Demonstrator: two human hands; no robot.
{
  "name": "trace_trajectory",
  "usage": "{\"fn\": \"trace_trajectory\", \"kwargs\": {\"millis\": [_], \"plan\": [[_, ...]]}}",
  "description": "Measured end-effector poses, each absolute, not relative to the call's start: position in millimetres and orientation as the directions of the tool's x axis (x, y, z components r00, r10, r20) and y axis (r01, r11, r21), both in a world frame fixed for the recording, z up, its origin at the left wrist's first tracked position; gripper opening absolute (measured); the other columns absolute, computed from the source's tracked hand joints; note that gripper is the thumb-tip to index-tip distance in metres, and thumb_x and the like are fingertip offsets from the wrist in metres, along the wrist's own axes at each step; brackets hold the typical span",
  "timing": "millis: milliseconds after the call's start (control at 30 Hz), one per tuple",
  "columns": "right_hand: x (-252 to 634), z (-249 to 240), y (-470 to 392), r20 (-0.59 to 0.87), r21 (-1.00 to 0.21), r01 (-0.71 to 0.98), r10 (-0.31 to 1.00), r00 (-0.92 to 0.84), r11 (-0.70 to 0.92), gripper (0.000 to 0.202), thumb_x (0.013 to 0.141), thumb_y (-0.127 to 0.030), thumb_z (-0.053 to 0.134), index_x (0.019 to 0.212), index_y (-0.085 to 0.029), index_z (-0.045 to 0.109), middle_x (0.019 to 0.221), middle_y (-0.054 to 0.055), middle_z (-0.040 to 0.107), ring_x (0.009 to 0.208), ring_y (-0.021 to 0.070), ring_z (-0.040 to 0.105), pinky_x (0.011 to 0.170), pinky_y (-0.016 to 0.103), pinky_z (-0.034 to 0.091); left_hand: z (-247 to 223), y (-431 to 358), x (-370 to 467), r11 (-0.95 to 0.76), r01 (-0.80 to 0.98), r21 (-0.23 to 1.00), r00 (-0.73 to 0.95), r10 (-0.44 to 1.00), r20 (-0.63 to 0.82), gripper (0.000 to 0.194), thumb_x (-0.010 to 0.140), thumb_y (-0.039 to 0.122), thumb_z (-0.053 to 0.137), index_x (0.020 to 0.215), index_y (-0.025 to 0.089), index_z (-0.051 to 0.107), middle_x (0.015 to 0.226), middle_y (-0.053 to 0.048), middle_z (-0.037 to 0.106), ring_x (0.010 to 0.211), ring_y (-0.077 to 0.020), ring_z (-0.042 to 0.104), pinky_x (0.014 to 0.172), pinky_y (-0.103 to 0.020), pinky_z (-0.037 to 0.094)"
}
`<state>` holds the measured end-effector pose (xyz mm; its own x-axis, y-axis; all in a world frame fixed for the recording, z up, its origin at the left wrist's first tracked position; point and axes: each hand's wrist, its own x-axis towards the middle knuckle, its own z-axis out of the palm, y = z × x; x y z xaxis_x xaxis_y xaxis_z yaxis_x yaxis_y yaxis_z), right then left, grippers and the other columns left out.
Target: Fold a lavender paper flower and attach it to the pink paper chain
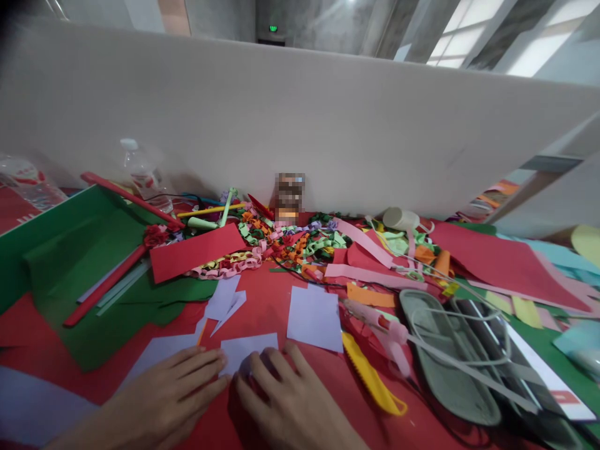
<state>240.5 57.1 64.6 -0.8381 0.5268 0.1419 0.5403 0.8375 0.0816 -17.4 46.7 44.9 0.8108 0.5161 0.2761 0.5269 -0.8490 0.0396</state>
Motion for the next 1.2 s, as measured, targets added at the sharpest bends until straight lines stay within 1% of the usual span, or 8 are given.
{"fn": "trace_trajectory", "kwargs": {"millis": [133, 267, 433, 567, 700, 900, 1067, 1200], "plan": [[239.2, 72.8, 60.5, 0.109, 0.111, 0.511, 0.500, -0.859, 0.853, 0.024, 0.095, -0.034, 0.059, 0.117, -0.025, 0.059, 0.122, 0.005, 0.065, 0.098, 0.0270, 0.061, 0.088, 0.047, 0.047, 42.2, 47.8, -17.1, -0.842, 0.533, 0.082, 0.803, 0.534, 0.265, 0.040, 0.093, 0.018, 0.055, 0.133, 0.017, 0.056, 0.128, -0.005, 0.068, 0.121, -0.0210, 0.057, 0.107, -0.034, 0.038], [241.0, 74.8, 64.8, 0.092, 0.098, 0.478, 0.471, -0.878, 0.873, 0.027, 0.094, -0.034, 0.059, 0.120, -0.026, 0.058, 0.121, 0.006, 0.065, 0.099, 0.0261, 0.060, 0.091, 0.046, 0.045, 43.1, 49.7, -16.0, -0.845, 0.528, 0.080, 0.806, 0.529, 0.266, 0.038, 0.094, 0.023, 0.055, 0.131, 0.017, 0.057, 0.126, -0.006, 0.069, 0.118, -0.0218, 0.058, 0.106, -0.035, 0.037], [251.6, 68.2, 69.1, 0.091, 0.076, 0.455, 0.449, -0.889, 0.887, 0.030, 0.095, -0.032, 0.059, 0.124, -0.024, 0.056, 0.126, 0.006, 0.062, 0.109, 0.0268, 0.057, 0.093, 0.046, 0.044, 44.0, 50.7, -15.5, -0.846, 0.528, 0.074, 0.805, 0.526, 0.275, 0.035, 0.094, 0.027, 0.057, 0.129, 0.018, 0.059, 0.124, -0.006, 0.069, 0.116, -0.0210, 0.058, 0.105, -0.033, 0.037], [264.5, 64.6, 69.8, 0.094, 0.108, 0.463, 0.455, -0.886, 0.880, 0.032, 0.096, -0.028, 0.058, 0.128, -0.024, 0.056, 0.127, 0.008, 0.063, 0.118, 0.0296, 0.054, 0.093, 0.046, 0.044, 44.2, 49.5, -15.6, -0.844, 0.529, 0.086, 0.806, 0.531, 0.262, 0.035, 0.094, 0.023, 0.056, 0.128, 0.018, 0.059, 0.125, -0.006, 0.069, 0.118, -0.0216, 0.057, 0.105, -0.033, 0.038], [270.8, 65.2, 69.4, 0.087, 0.140, 0.462, 0.454, -0.887, 0.876, 0.034, 0.096, -0.027, 0.057, 0.130, -0.025, 0.055, 0.127, 0.007, 0.063, 0.118, 0.0289, 0.055, 0.090, 0.044, 0.045, 43.6, 47.9, -16.1, -0.843, 0.531, 0.084, 0.803, 0.532, 0.267, 0.035, 0.094, 0.021, 0.054, 0.129, 0.018, 0.058, 0.124, -0.006, 0.069, 0.117, -0.0219, 0.058, 0.103, -0.034, 0.039], [278.5, 66.5, 70.5, 0.130, 0.131, 0.452, 0.437, -0.890, 0.882, 0.027, 0.102, -0.026, 0.046, 0.126, -0.025, 0.058, 0.127, 0.006, 0.065, 0.120, 0.0263, 0.056, 0.090, 0.042, 0.046, 45.6, 49.7, -16.7, -0.850, 0.522, 0.069, 0.810, 0.520, 0.273, 0.034, 0.095, 0.022, 0.053, 0.129, 0.018, 0.058, 0.124, -0.005, 0.070, 0.117, -0.0217, 0.058, 0.103, -0.034, 0.037], [289.2, 71.1, 70.1, 0.103, 0.109, 0.458, 0.449, -0.888, 0.882, 0.035, 0.107, -0.023, 0.032, 0.128, -0.023, 0.059, 0.137, 0.004, 0.062, 0.119, 0.0250, 0.058, 0.089, 0.043, 0.047, 51.3, 51.3, -14.9, -0.846, 0.527, 0.077, 0.815, 0.529, 0.236, 0.034, 0.096, 0.024, 0.053, 0.129, 0.018, 0.057, 0.124, -0.006, 0.069, 0.115, -0.0221, 0.059, 0.101, -0.034, 0.039], [296.1, 72.9, 69.2, 0.128, 0.100, 0.483, 0.470, -0.873, 0.870, 0.035, 0.107, -0.021, 0.032, 0.127, -0.022, 0.060, 0.136, 0.005, 0.063, 0.117, 0.0231, 0.061, 0.089, 0.040, 0.048, 53.0, 50.7, -14.3, -0.847, 0.526, 0.079, 0.812, 0.528, 0.249, 0.032, 0.095, 0.024, 0.054, 0.127, 0.019, 0.059, 0.120, -0.006, 0.071, 0.112, -0.0222, 0.060, 0.100, -0.034, 0.039]]}}
